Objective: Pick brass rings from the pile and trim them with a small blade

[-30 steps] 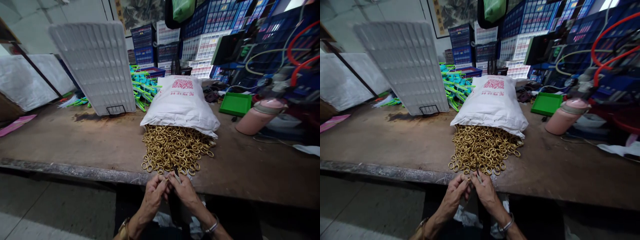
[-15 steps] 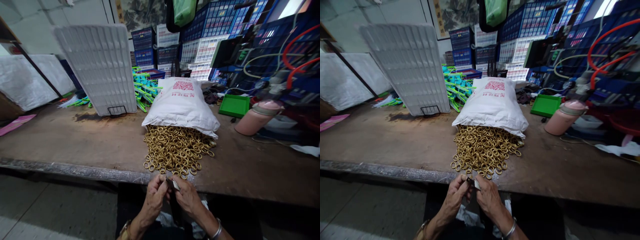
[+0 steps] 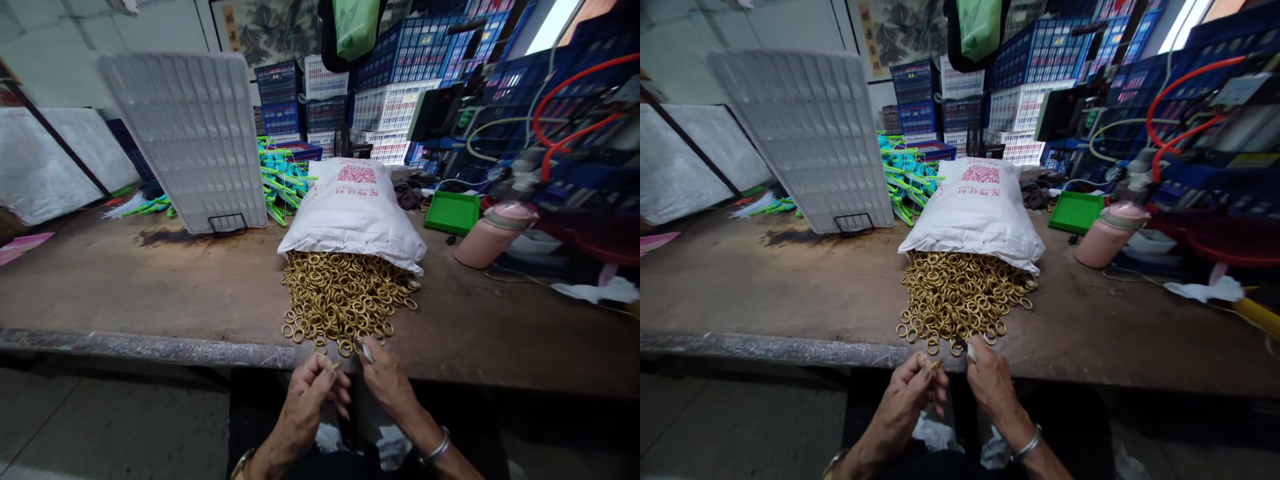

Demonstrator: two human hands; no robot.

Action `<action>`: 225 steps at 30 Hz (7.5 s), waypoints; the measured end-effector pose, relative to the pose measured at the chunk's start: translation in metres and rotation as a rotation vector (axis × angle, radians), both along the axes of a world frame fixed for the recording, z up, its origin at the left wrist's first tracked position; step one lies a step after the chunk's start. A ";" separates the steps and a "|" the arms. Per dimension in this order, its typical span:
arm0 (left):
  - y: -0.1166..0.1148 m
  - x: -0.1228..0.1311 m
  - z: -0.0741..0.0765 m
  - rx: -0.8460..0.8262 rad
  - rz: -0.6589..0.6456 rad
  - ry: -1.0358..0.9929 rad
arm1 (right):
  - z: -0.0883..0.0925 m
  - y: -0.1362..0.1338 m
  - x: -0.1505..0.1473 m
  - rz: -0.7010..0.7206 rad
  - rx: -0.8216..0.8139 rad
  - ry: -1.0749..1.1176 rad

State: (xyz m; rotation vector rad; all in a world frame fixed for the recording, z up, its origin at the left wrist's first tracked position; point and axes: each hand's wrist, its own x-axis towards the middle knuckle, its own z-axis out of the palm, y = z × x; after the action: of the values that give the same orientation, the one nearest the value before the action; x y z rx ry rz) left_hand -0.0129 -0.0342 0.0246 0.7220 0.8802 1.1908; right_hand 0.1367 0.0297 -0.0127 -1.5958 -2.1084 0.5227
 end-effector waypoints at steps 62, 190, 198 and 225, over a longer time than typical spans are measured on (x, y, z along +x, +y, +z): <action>0.018 -0.003 -0.027 -0.090 0.038 0.152 | 0.006 -0.009 -0.024 0.105 -0.222 0.371; 0.004 -0.005 -0.022 -0.183 0.011 -0.131 | 0.001 0.017 -0.001 -0.095 0.034 -0.138; 0.007 -0.009 -0.025 -0.260 0.011 -0.289 | 0.004 0.015 -0.022 -0.105 0.068 -0.230; 0.034 0.005 -0.016 -0.090 0.169 0.263 | 0.020 0.001 -0.031 -0.069 -0.487 0.843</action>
State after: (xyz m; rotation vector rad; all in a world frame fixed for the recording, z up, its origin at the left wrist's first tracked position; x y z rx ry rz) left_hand -0.0079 0.0001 0.0085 0.7534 1.2261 1.2129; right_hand 0.1059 0.0312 0.0073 -1.3058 -1.3326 1.4637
